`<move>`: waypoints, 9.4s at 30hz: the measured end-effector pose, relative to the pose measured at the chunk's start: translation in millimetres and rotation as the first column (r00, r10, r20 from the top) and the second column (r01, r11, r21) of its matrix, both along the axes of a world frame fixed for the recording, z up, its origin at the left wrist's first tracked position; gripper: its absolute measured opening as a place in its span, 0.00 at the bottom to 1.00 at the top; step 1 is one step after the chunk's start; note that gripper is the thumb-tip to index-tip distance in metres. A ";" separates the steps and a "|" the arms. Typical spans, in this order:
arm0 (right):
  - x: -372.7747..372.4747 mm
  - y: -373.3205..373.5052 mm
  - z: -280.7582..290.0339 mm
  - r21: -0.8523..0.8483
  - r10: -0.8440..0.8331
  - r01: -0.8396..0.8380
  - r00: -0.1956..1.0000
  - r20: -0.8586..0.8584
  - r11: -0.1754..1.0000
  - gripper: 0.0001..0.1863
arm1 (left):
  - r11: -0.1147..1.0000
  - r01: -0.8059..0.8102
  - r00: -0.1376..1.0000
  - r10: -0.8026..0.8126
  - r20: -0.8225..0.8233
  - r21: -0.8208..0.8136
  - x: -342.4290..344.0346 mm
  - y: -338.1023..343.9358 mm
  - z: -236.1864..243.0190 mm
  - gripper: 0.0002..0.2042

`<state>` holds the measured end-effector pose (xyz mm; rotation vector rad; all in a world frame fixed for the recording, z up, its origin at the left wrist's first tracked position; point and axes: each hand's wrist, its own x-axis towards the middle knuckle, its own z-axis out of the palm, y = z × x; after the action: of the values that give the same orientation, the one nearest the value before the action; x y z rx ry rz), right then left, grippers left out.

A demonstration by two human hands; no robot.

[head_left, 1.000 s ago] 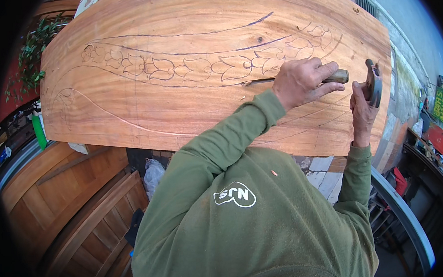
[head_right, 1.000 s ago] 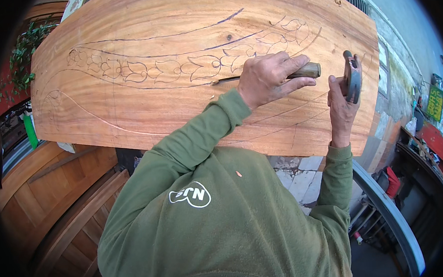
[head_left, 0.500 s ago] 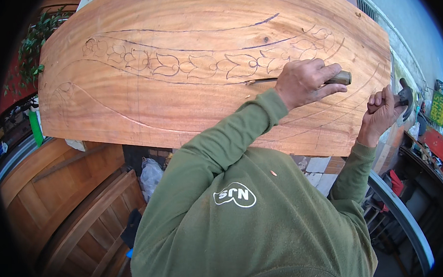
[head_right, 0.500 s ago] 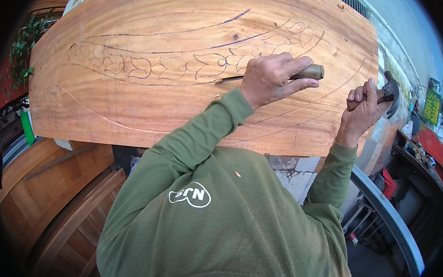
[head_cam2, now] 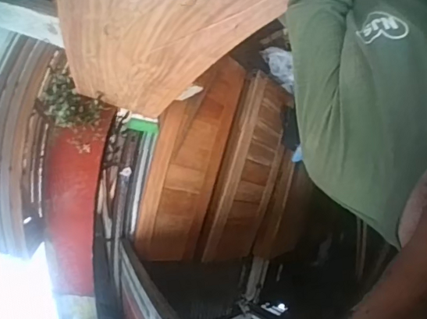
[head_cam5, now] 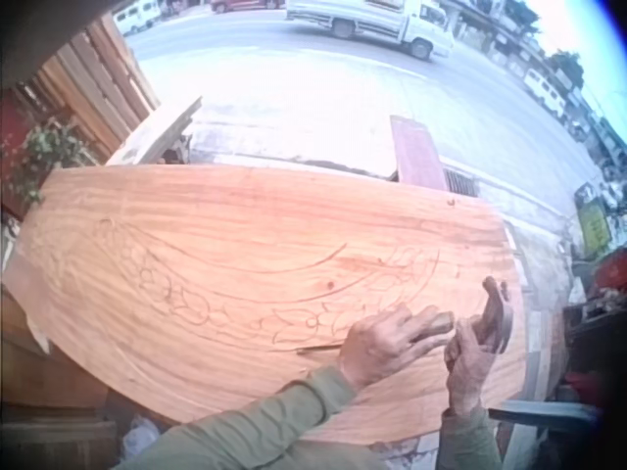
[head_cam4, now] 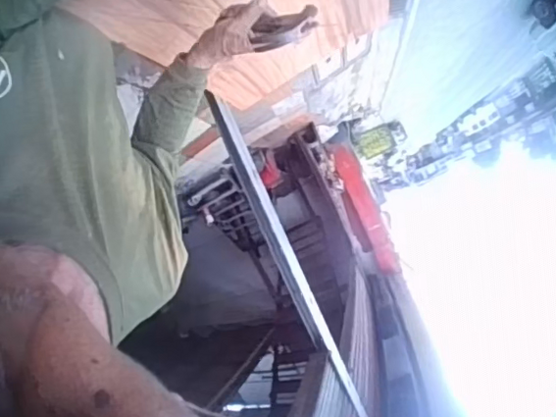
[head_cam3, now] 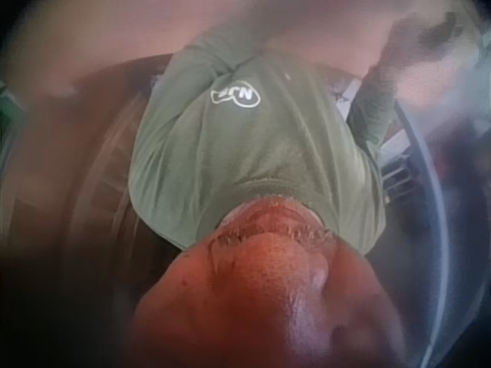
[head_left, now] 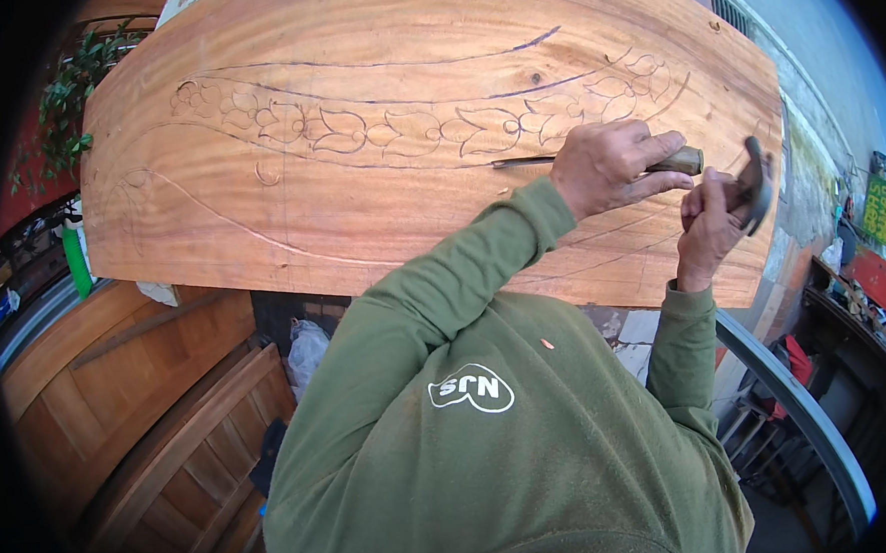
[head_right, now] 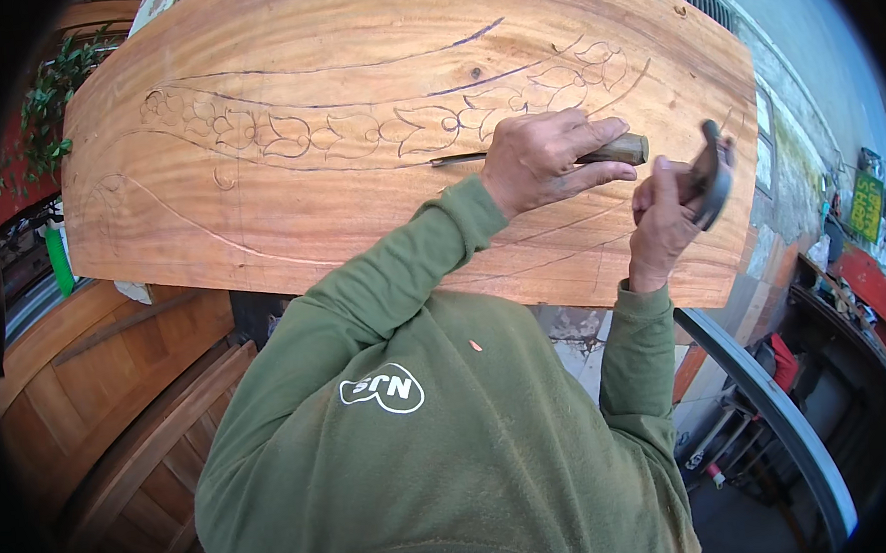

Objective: The person carves a decorative pattern into a wooden board using a chisel and a hammer. They strike the chisel with the hammer to remove wood, then hit a nearby red pillar with the hammer several times before clearing wood shavings from the board.

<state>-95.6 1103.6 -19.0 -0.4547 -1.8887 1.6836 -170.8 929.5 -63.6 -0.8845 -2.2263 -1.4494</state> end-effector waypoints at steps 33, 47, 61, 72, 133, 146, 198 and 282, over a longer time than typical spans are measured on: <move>3.0 34.3 31.2 -0.223 -0.132 0.097 0.980 -0.147 0.970 0.19 | 0.996 0.060 0.994 -0.055 0.090 -0.062 7.1 -13.9 -2.9 0.25; 17.7 -8.9 -29.5 0.018 0.025 -0.025 1.000 0.008 1.000 0.31 | 0.997 0.052 0.992 -0.046 0.118 -0.050 4.9 -10.4 -5.7 0.24; 38.8 -26.9 -34.6 0.273 0.184 -0.244 0.956 0.229 0.930 0.38 | 0.996 0.053 0.995 -0.047 0.083 -0.069 10.9 -22.6 -8.8 0.23; 31.6 -26.0 -35.6 0.279 0.059 -0.070 0.997 0.048 0.958 0.35 | 0.999 0.019 1.000 -0.018 0.023 -0.033 9.2 -28.2 -5.6 0.23; 57.2 -78.1 -39.2 0.386 0.103 -0.166 0.978 0.179 0.907 0.38 | 0.993 0.105 0.994 -0.102 0.049 -0.047 17.9 -71.2 -2.5 0.22; 52.0 -67.3 -37.9 0.559 0.111 -0.182 0.981 0.158 0.809 0.39 | 0.997 0.082 0.997 -0.082 0.009 -0.017 14.0 -85.2 -0.5 0.21; 40.3 -78.9 18.6 0.034 -0.002 -0.005 0.977 0.212 0.999 0.39 | 0.996 0.090 0.991 -0.090 0.102 0.004 12.5 -110.1 -4.5 0.21; 26.7 -118.7 0.1 -0.321 -0.202 0.221 0.975 0.092 0.921 0.15 | 0.998 0.043 0.989 -0.035 0.143 -0.049 6.9 -152.3 -8.5 0.23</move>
<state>-68.9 984.9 -18.9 -0.8181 -1.5305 1.8575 -163.9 777.2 -72.1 -0.8706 -2.3726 -1.5223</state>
